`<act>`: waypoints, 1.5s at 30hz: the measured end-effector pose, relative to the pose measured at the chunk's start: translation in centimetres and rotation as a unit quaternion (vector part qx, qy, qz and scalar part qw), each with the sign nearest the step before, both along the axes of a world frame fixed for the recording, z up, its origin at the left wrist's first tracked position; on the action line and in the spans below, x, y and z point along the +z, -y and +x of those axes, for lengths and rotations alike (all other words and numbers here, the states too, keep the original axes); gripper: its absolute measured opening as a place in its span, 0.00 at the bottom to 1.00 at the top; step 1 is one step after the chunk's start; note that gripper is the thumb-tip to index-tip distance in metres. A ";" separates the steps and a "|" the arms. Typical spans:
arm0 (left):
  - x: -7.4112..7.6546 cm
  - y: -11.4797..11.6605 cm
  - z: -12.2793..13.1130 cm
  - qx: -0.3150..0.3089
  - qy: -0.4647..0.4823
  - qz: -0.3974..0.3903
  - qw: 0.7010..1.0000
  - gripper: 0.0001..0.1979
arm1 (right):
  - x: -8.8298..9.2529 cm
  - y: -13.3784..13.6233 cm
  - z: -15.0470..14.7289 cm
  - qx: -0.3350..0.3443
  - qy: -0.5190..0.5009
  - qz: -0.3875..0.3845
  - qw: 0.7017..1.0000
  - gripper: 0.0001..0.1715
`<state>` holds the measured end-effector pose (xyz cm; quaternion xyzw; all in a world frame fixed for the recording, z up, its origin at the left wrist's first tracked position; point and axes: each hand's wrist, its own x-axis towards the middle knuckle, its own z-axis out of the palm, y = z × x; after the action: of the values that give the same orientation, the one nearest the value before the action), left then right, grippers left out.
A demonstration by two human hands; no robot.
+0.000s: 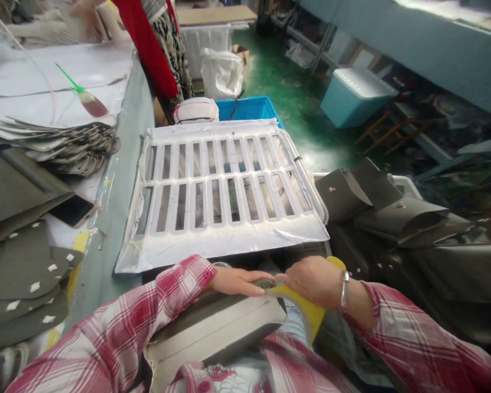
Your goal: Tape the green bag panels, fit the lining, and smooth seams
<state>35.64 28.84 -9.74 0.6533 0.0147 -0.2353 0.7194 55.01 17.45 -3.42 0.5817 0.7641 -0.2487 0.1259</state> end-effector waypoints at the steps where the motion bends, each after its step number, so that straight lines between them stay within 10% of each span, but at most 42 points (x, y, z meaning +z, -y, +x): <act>1: 0.0 -0.1 0.0 0.001 0.000 -0.007 1.000 0.35 | -0.1 -0.2 0.6 0.000 0.005 0.027 1.000 0.33; 12: -1.1 0.3 1.6 0.061 -0.018 0.093 0.994 0.41 | -3.0 -1.6 1.0 0.084 -0.030 0.119 0.989 0.33; 18: 3.1 0.1 1.8 -0.016 -0.020 0.162 0.986 0.34 | -2.8 2.7 3.3 -0.174 -0.079 -0.047 0.980 0.31; 22: 5.7 3.1 1.1 0.001 -0.056 0.325 0.944 0.55 | -3.1 8.1 3.4 -0.374 -0.355 -0.243 0.822 0.29; 26: 6.3 5.9 0.2 0.026 -0.027 0.406 0.913 0.62 | -2.7 11.5 2.1 -0.349 -0.509 -0.407 0.674 0.29; 32: 7.1 6.8 -0.8 0.046 -0.032 0.389 0.919 0.61 | -1.9 9.4 1.3 -0.294 -0.458 -0.342 0.766 0.18; 45: 4.9 10.8 -0.2 0.121 -0.023 0.577 0.808 0.55 | -2.0 5.9 2.1 -0.143 -0.378 -0.304 0.863 0.13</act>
<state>35.41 18.05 -4.85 0.9353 0.2432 -0.1100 0.2321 57.11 11.52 -5.38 0.4789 0.5478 -0.6849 -0.0394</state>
